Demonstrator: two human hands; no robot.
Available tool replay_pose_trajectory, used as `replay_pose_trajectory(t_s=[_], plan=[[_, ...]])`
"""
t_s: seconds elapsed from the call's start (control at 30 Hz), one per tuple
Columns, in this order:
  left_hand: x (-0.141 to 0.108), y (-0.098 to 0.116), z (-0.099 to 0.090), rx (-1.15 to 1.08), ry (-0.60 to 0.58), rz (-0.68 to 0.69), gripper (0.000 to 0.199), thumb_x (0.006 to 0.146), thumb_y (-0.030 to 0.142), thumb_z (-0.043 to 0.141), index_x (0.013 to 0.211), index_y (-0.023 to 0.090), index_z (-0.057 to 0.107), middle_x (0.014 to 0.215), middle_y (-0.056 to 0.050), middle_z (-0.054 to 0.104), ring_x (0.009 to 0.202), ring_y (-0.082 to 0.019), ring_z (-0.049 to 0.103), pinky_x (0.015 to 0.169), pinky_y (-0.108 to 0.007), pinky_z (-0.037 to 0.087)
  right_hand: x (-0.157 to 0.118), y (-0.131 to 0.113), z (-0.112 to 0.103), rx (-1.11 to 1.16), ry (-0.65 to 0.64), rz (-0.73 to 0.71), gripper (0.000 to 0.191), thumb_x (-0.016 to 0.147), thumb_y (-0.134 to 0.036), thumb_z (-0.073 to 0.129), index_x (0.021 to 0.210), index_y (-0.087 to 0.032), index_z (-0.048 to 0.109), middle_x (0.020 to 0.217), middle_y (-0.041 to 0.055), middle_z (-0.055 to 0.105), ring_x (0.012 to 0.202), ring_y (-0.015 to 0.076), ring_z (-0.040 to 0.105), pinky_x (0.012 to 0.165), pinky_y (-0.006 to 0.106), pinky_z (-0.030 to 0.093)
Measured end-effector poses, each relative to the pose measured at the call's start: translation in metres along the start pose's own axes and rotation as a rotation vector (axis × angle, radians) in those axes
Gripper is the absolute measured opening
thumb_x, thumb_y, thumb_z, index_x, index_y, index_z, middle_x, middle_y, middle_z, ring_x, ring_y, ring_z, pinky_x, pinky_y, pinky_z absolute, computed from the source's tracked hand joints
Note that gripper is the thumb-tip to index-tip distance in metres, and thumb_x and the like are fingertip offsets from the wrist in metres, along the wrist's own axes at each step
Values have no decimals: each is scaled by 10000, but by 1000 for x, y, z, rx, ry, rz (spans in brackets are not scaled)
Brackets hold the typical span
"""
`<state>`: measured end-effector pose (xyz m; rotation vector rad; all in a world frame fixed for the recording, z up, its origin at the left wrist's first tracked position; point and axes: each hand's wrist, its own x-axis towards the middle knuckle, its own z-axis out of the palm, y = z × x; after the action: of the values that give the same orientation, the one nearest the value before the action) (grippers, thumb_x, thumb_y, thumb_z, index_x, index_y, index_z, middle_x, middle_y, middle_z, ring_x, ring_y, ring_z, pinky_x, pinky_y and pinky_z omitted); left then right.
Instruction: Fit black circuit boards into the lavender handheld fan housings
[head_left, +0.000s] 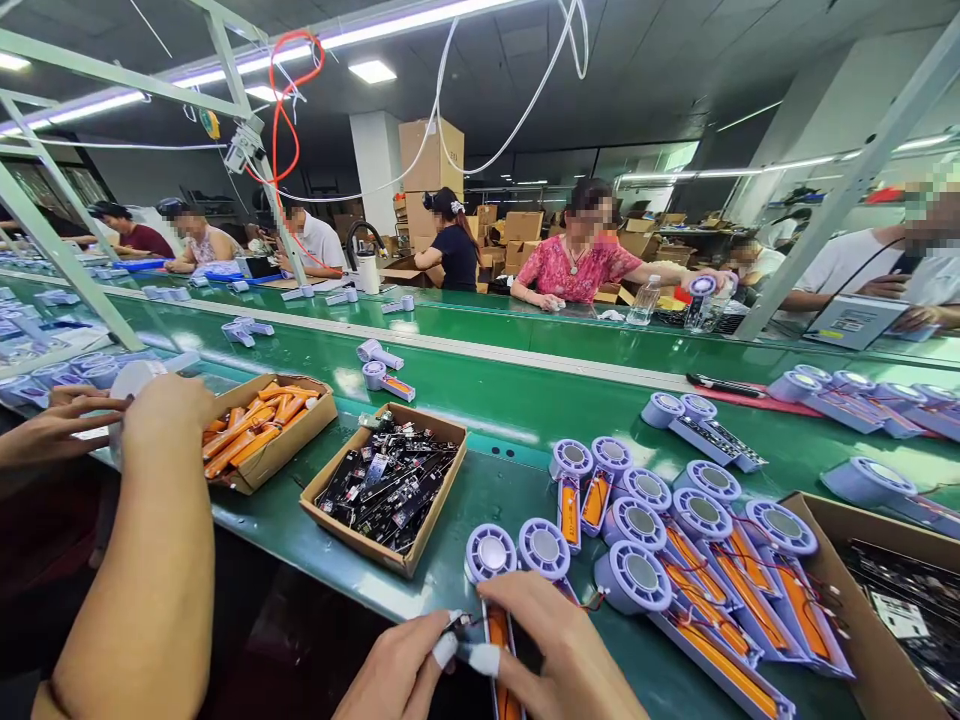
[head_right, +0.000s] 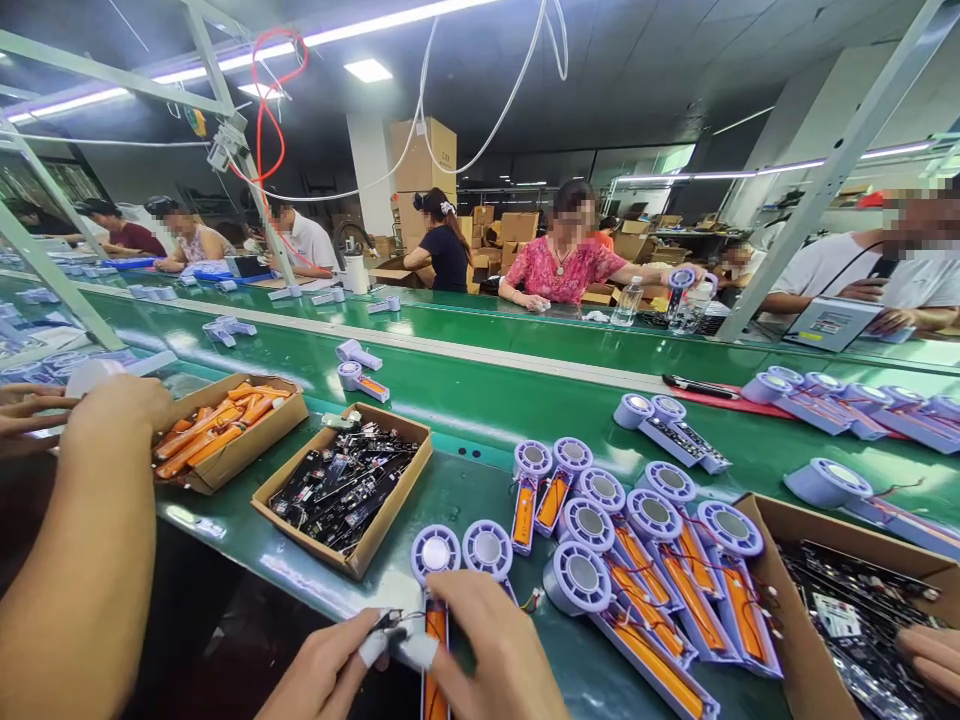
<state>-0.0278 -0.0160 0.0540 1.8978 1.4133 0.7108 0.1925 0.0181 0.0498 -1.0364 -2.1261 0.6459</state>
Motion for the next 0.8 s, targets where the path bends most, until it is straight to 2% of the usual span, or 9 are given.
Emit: replay_pose_trajectory(t_s=[0.07, 0.13, 0.17, 0.27, 0.37, 0.5, 0.6, 0.7, 0.8], plan=[[-2, -1, 4, -24, 60, -40, 263, 956, 329, 417, 912, 248, 664, 799, -25, 710, 738, -184, 649, 731, -219, 461, -11, 3, -7, 54, 142, 118, 287, 917, -264, 584, 1203, -248, 597, 1090, 61, 689, 935, 198, 668, 810, 272, 550], [-5, -1, 10, -72, 97, -86, 273, 954, 367, 418, 941, 252, 666, 787, -21, 713, 719, -185, 643, 734, -226, 459, -18, 0, -8, 74, 284, 252, 246, 965, -350, 504, 1132, -229, 637, 938, 54, 717, 795, 178, 689, 680, 225, 564], [-6, -1, 14, -107, 133, -114, 280, 950, 390, 424, 1006, 257, 663, 800, -22, 722, 724, -191, 643, 739, -233, 463, -20, -3, -6, 69, 335, 298, 287, 975, -405, 473, 1091, -216, 655, 855, 51, 716, 716, 173, 684, 609, 214, 556], [-8, -5, 26, -206, 271, -202, 396, 919, 488, 456, 1202, 258, 610, 852, -38, 747, 701, -204, 635, 691, -254, 480, -19, -12, 7, 11, 390, 293, 446, 964, -548, 412, 1058, -197, 671, 668, 25, 657, 505, 149, 597, 467, 221, 506], [-9, -10, 38, -280, 355, -229, 463, 890, 558, 473, 1207, 246, 603, 969, -66, 752, 629, -185, 605, 614, -261, 489, -10, -15, 16, -48, 376, 210, 383, 979, -497, 408, 1050, -226, 669, 734, 32, 658, 546, 150, 603, 519, 233, 525], [-9, -12, 46, -376, 398, -258, 532, 862, 615, 477, 1234, 245, 563, 1028, -82, 729, 520, -148, 562, 491, -253, 485, 3, -14, 14, -22, 314, 93, 190, 968, -276, 488, 992, -245, 673, 986, 65, 691, 874, 183, 678, 754, 237, 554], [-10, -7, 46, -380, 396, -249, 502, 879, 596, 453, 1227, 248, 545, 853, -38, 699, 461, -126, 508, 432, -232, 454, 9, -17, 10, 72, 214, 65, 196, 943, -169, 505, 1013, -244, 672, 991, 53, 687, 912, 170, 670, 807, 226, 533], [-9, 0, 43, -328, 337, -200, 307, 911, 488, 455, 1023, 252, 614, 592, 48, 538, 428, -107, 432, 436, -203, 411, 11, -20, 11, 166, 108, 77, 231, 931, -134, 492, 1028, -231, 678, 963, 56, 658, 891, 167, 656, 781, 230, 527], [-7, 7, 38, -326, 300, -192, 236, 920, 415, 437, 896, 250, 605, 553, 64, 456, 438, -105, 394, 416, -187, 349, 10, -20, 15, 252, 71, 91, 241, 913, -124, 510, 1020, -235, 696, 1014, 66, 640, 944, 178, 645, 816, 248, 519]])
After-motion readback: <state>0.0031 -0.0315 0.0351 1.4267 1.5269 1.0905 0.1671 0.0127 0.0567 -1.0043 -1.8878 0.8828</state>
